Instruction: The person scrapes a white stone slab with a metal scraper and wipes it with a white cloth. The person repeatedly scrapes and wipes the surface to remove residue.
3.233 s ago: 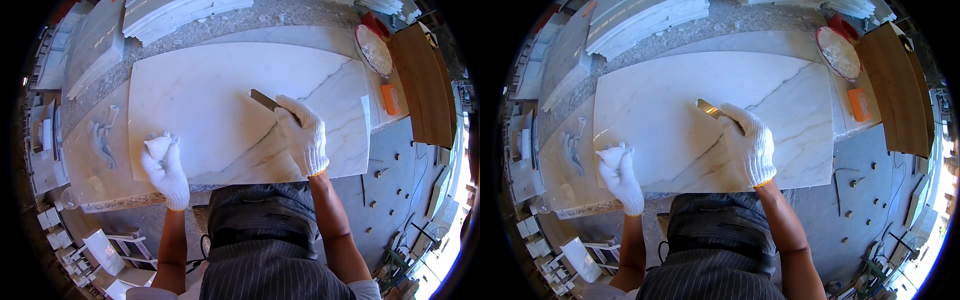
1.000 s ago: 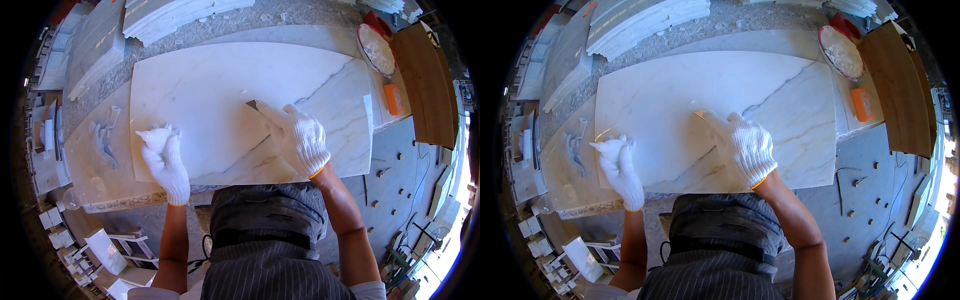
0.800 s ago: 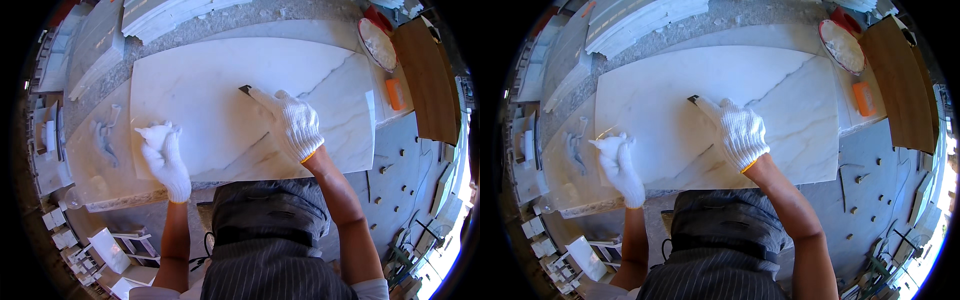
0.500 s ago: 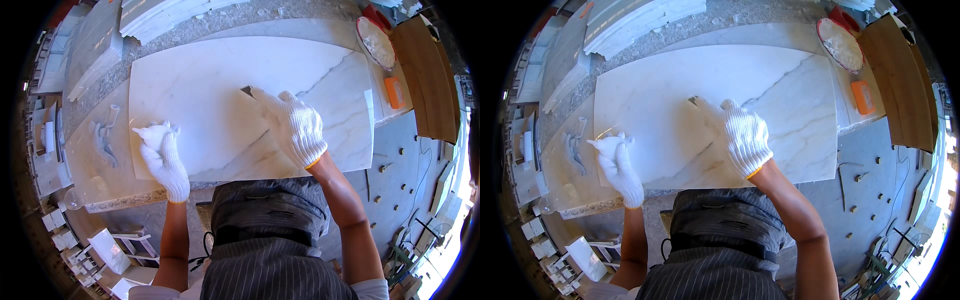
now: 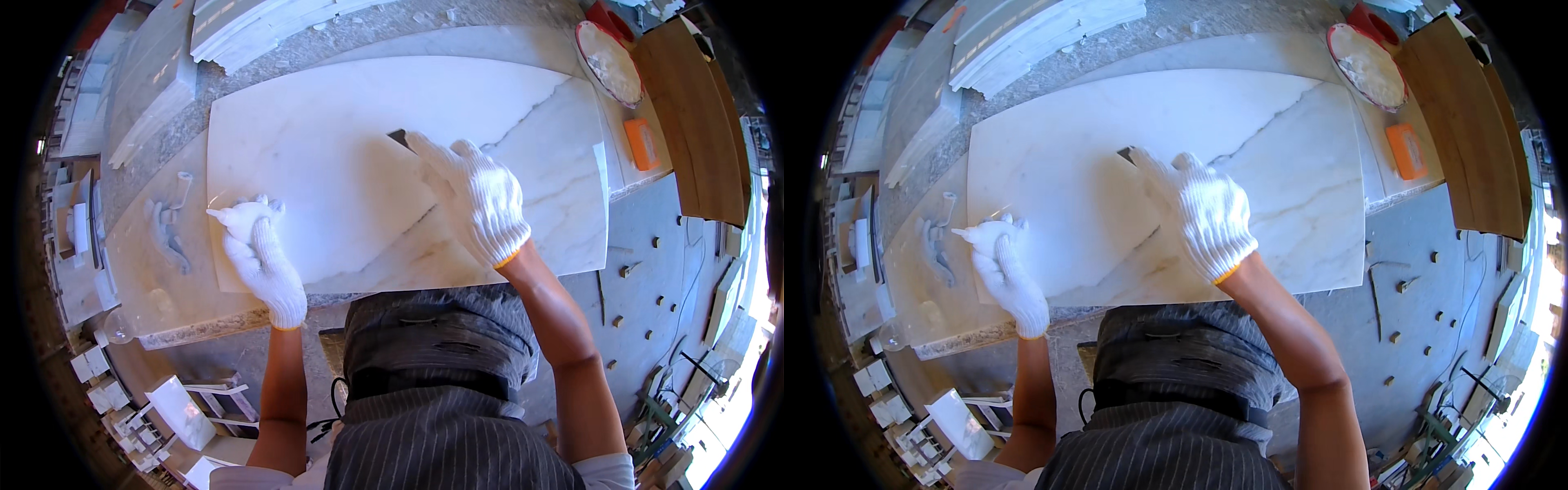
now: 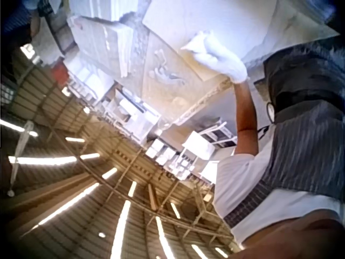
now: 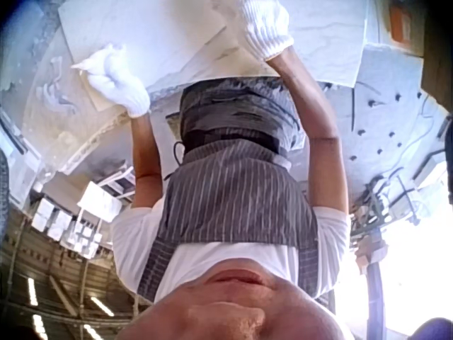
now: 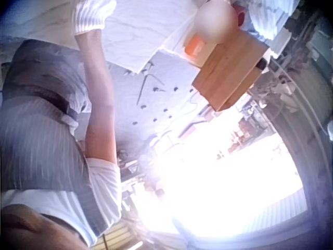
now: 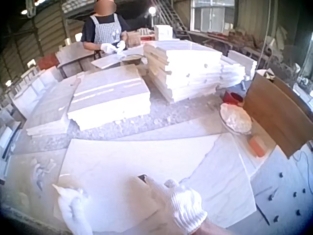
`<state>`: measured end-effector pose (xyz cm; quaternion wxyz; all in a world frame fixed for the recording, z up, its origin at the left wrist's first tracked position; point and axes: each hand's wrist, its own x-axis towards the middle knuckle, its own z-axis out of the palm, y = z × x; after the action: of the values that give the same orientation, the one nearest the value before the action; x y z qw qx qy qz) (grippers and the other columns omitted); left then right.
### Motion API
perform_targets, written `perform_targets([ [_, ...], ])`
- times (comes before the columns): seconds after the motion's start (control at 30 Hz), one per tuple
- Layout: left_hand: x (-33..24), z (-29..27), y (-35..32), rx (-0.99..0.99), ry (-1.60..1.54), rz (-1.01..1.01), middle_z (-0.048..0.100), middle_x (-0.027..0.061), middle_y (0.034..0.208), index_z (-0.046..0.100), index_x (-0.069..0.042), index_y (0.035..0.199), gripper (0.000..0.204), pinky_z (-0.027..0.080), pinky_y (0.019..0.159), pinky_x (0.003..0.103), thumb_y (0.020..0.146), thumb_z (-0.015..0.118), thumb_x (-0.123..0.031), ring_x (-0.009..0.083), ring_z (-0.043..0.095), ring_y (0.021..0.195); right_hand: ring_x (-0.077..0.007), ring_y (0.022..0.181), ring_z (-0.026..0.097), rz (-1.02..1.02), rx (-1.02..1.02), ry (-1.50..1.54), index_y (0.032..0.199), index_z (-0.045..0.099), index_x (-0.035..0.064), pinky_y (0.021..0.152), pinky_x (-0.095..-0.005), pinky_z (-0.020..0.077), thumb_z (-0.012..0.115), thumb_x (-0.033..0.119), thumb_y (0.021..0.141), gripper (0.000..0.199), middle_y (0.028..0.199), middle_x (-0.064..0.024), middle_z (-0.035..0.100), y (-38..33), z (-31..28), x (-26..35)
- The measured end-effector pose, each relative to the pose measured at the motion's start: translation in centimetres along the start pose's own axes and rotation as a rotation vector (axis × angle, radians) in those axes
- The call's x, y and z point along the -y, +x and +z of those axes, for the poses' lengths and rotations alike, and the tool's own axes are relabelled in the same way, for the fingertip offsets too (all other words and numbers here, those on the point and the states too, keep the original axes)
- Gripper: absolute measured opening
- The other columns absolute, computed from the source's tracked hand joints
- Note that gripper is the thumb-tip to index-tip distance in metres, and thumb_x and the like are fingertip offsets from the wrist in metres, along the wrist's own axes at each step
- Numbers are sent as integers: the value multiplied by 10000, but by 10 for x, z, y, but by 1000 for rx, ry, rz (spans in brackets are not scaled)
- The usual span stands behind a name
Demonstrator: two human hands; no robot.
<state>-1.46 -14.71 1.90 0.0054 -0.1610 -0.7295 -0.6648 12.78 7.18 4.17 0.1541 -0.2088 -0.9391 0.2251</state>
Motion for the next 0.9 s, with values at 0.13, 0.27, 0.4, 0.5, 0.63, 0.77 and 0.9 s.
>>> perform_targets([
  [0.13,-3,2,0,18,74,-10,557,186,1234,429,57,1277,302,473,1007,392,1004,493,-55,265,605,1093,-332,635,630,-4,81,-135,1296,620,186,552,-406,512,599,115,867,435,860,-124,631,2,12,1],
  [0.27,-6,3,-2,-7,39,-26,558,185,1247,440,56,1265,286,457,1022,386,1001,487,-41,261,598,1113,-335,633,632,1,161,-149,1289,622,193,548,-414,512,604,111,852,445,825,-119,627,-8,-7,13],
  [0.4,-2,1,-1,11,47,33,555,172,1261,458,57,1261,272,448,1042,386,1009,472,-46,263,599,1126,-336,630,633,12,108,12,1280,627,196,531,-420,511,613,110,839,450,787,-115,617,-4,-5,3],
  [0.5,-5,6,-2,-29,45,10,544,164,1265,466,57,1249,257,439,1065,395,1012,465,-44,271,583,1154,-340,637,634,7,-18,-68,1294,615,200,540,-418,519,612,96,827,478,803,-115,621,9,1,8],
  [0.63,1,4,-1,0,68,57,540,152,1249,463,54,1246,250,437,1078,404,1011,466,-32,278,557,1198,-326,624,642,-64,41,-161,1291,596,191,518,-409,522,615,95,818,484,828,-116,623,-1,13,-1],
  [0.77,4,1,-1,-23,-6,4,556,145,1268,453,47,1288,316,435,1065,372,988,529,-18,250,562,1197,-320,605,639,-63,132,-198,1301,588,176,499,-408,516,619,94,808,501,821,-115,616,-13,-4,6],
  [0.9,-1,1,-2,-16,-8,-24,557,142,1264,454,50,1290,319,440,1063,368,986,528,-10,232,566,1174,-323,593,624,-36,87,-109,1348,576,181,506,-415,503,627,97,814,543,794,-110,598,-13,-5,0],
])
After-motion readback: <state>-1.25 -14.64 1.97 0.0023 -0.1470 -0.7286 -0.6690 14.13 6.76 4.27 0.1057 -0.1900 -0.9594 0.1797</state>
